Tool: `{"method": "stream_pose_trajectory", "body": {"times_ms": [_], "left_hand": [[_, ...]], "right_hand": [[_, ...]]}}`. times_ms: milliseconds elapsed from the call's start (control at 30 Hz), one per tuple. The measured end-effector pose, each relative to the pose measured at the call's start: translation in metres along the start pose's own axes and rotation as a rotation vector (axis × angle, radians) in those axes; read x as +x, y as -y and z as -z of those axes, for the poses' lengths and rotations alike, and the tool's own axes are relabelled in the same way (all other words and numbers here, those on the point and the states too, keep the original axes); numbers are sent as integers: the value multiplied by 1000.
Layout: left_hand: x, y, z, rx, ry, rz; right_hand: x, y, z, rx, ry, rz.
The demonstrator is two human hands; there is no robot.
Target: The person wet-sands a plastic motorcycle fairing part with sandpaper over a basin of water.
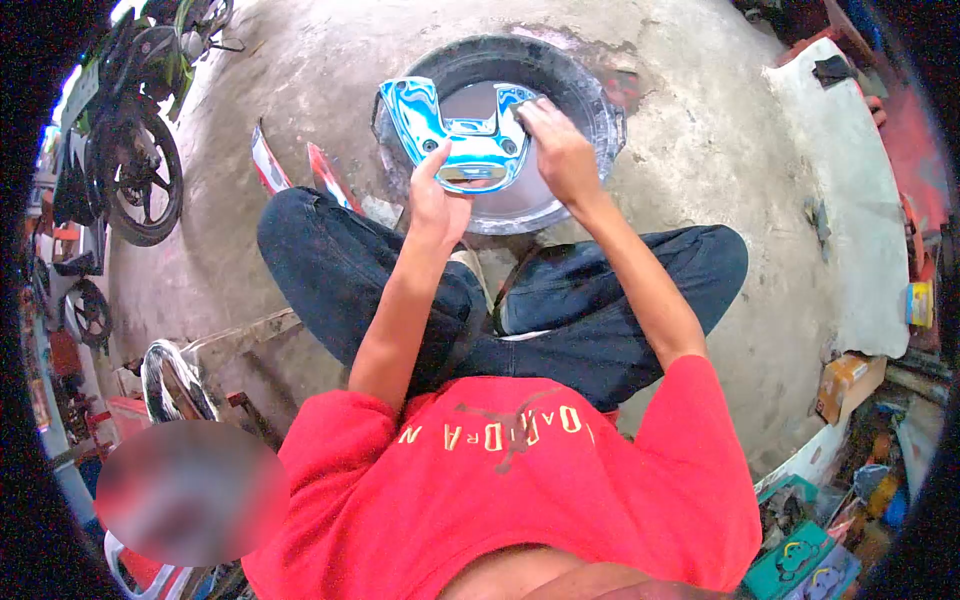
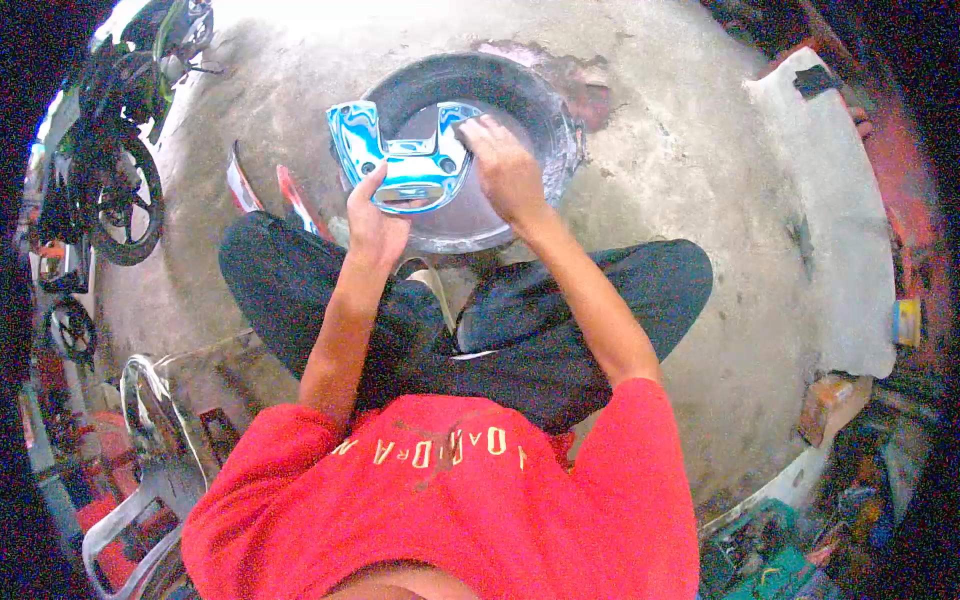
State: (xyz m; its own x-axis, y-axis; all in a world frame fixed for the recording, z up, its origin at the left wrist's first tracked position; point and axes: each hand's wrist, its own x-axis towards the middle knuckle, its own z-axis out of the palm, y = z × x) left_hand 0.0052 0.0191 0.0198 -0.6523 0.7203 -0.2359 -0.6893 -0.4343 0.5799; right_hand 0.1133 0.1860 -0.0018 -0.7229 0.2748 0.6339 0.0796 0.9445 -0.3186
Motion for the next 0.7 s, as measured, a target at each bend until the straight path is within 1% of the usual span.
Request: {"method": "stream_pose_trajectory", "body": {"times_ms": [33, 100, 133, 233, 267, 300, 367, 433, 500, 533, 600, 667, 700], "left_hand": [[1, 1, 1, 5, -21, -1], [7, 3, 5, 22, -63, -13], [9, 2, 8, -23, -24, 3], [7, 1, 9, -22, -37, 30], [4, -1, 7, -13, 14, 29], [2, -2, 7, -7, -10, 25], [3, 0, 3, 7, -53, 18], [6, 1, 3, -13, -21, 16], [5, -1, 4, -28, 30, 23], [4, 2, 5, 24, 14, -5], [1, -2, 8, 27, -15, 13], [3, 1, 4, 14, -31, 26], [7, 1, 1, -12, -5, 21]], "right_hand": [[-3, 6, -1, 26, 12, -11], [-18, 36, 4, 106, 29, 119], [-18, 51, 12, 106, 58, 204], [-1, 18, 10, 65, 52, 60], [8, 3, 9, 9, -19, -11], [13, -5, 10, -34, -11, 19], [-8, 12, 2, 66, 4, 29], [-19, 47, 11, 140, 35, 170], [-13, 39, 15, 152, 9, 217], [-8, 26, 15, 91, -3, 138], [10, -3, 18, -44, -13, -10], [-6, 12, 17, 21, 5, 47], [-12, 24, 15, 60, 7, 75]]}}
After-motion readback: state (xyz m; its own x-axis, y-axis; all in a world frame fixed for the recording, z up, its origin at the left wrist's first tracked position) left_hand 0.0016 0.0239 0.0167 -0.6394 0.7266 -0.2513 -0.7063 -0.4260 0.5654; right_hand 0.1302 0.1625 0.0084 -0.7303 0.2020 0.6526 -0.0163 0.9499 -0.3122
